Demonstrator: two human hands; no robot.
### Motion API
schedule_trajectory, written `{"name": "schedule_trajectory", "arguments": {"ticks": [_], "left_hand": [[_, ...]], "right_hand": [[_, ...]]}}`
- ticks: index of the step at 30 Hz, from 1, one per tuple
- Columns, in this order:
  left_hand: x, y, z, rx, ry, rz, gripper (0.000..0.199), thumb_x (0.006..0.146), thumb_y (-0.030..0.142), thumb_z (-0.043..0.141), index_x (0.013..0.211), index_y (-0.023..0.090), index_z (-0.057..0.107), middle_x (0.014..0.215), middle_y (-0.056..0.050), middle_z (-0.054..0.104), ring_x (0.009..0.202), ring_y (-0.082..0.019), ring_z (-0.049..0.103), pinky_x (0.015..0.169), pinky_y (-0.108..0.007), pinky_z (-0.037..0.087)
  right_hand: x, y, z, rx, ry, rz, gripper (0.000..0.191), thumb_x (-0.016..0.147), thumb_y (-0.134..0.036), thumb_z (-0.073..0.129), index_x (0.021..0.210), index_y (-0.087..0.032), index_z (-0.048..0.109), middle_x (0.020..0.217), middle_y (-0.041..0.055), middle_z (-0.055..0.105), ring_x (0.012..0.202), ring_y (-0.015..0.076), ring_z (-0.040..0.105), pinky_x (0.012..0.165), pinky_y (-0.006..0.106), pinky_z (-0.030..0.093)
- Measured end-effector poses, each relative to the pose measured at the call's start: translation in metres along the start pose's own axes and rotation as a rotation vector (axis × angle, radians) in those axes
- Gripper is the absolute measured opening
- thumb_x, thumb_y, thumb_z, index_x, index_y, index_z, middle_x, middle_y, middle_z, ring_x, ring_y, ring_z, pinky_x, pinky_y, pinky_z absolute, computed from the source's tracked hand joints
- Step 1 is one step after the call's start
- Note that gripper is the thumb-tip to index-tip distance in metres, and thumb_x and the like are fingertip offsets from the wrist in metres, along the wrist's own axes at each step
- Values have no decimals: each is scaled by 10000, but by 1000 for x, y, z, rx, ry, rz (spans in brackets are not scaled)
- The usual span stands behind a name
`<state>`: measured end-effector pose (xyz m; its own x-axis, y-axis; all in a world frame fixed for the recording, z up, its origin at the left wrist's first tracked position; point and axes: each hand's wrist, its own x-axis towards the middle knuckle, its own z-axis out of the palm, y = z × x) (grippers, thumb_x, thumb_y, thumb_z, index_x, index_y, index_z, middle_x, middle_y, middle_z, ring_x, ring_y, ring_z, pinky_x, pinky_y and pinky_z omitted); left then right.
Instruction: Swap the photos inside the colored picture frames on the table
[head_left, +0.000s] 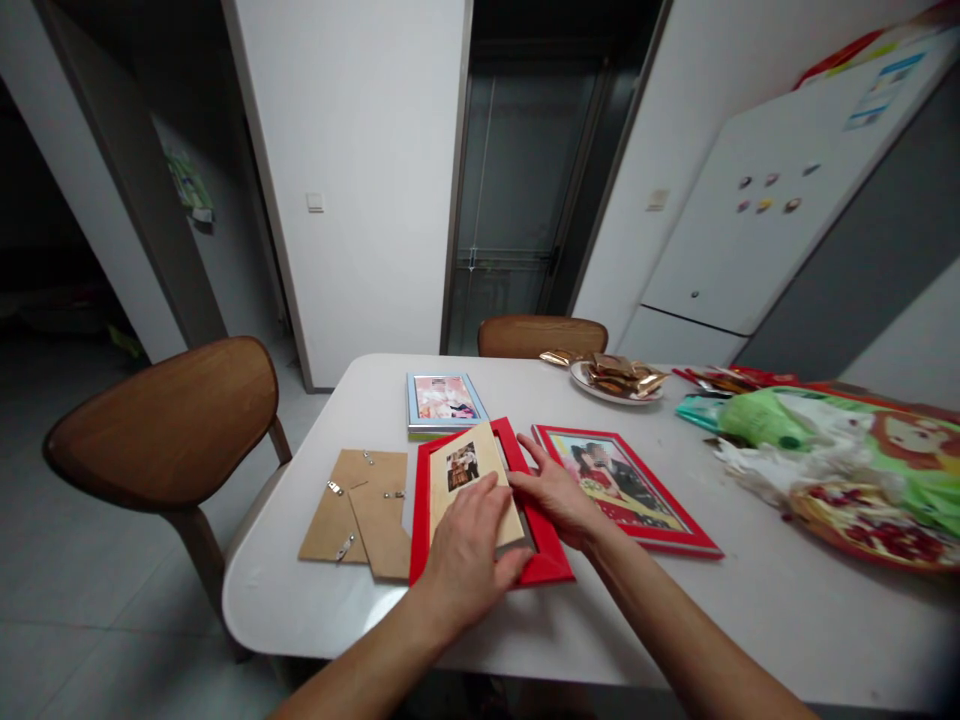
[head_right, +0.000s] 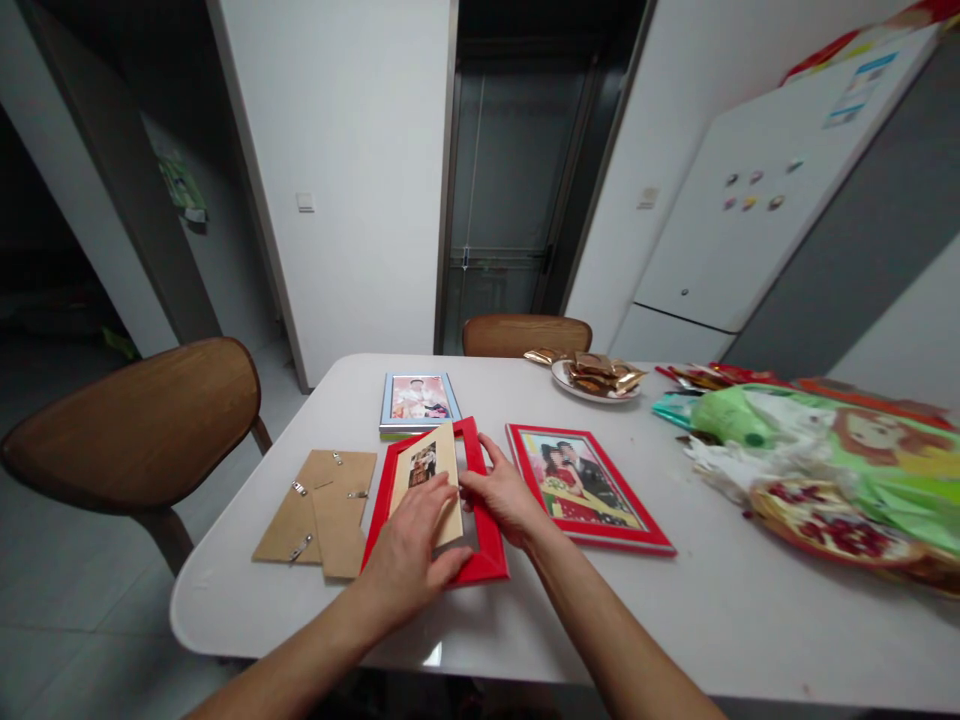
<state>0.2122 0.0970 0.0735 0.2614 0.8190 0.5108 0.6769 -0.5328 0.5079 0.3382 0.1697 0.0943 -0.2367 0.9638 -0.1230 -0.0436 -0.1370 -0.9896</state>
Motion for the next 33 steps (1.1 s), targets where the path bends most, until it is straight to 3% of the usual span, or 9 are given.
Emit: {"name": "schedule_trajectory", "arguments": {"ticks": [2,4,8,10,14,17,26,30,33], "left_hand": [[5,1,-4,30,51,65,519,627,64,487,1133,142,400,1155,-112,486,1087,-224,421,943,-403,358],[6,-3,-16,36,147,44,529,615,16,433,1125,153,401,1078,-90,522,1023,-201,466,908,-373,392],[-6,-27,-48,-7,377,-241,448,664,56,421,1095,176,415,985,-62,548,888,-175,539,772,-319,466],[-18,-45,-58,2,403,-374,409,661,79,437,1058,179,439,999,-60,554,919,-189,535,807,-342,439],[-46,-78,-62,-53,283,-606,387,678,127,443,1062,172,431,889,-44,601,830,-190,573,734,-324,449],[-56,-85,-57,-38,187,-658,375,701,152,433,1074,188,422,884,-37,611,808,-183,580,712,-306,440],[-52,-78,-59,374,26,-558,308,730,215,440,1029,154,482,991,-84,574,953,-225,504,819,-358,371],[-53,-78,-59,403,-4,-514,312,731,220,440,1031,151,486,988,-89,574,963,-230,491,818,-369,374],[-54,-77,-56,378,1,-469,306,719,216,451,1009,136,503,988,-100,575,970,-232,488,838,-376,371]], "right_hand": [[3,2,-4,-75,-4,-21,792,621,-207,584,1308,-177,190,499,-56,544,434,113,520,451,221,421],[8,8,-10,-192,24,-45,752,637,-227,574,1299,-174,221,502,-55,533,432,104,513,422,191,382],[18,25,-25,-657,153,-94,601,669,-206,492,1247,-129,348,510,-29,538,429,109,494,407,191,322],[21,34,-30,-915,218,-130,541,674,-192,459,1206,-102,412,568,16,579,492,135,524,459,215,345],[23,46,-32,-1230,261,-210,467,703,-213,434,1148,-77,476,851,139,630,754,205,576,635,261,384],[22,49,-30,-1335,247,-227,436,725,-224,424,1135,-88,487,956,156,608,836,215,565,695,268,377],[19,51,-32,-1416,225,-260,329,743,-246,448,1033,-135,558,931,114,577,847,193,529,736,262,351],[19,49,-26,-1424,276,-360,333,734,-252,460,1027,-138,571,1000,126,555,915,227,484,791,305,339],[17,48,-16,-1338,222,-432,356,725,-239,467,1044,-118,570,1053,139,546,960,232,472,845,319,325]]}}
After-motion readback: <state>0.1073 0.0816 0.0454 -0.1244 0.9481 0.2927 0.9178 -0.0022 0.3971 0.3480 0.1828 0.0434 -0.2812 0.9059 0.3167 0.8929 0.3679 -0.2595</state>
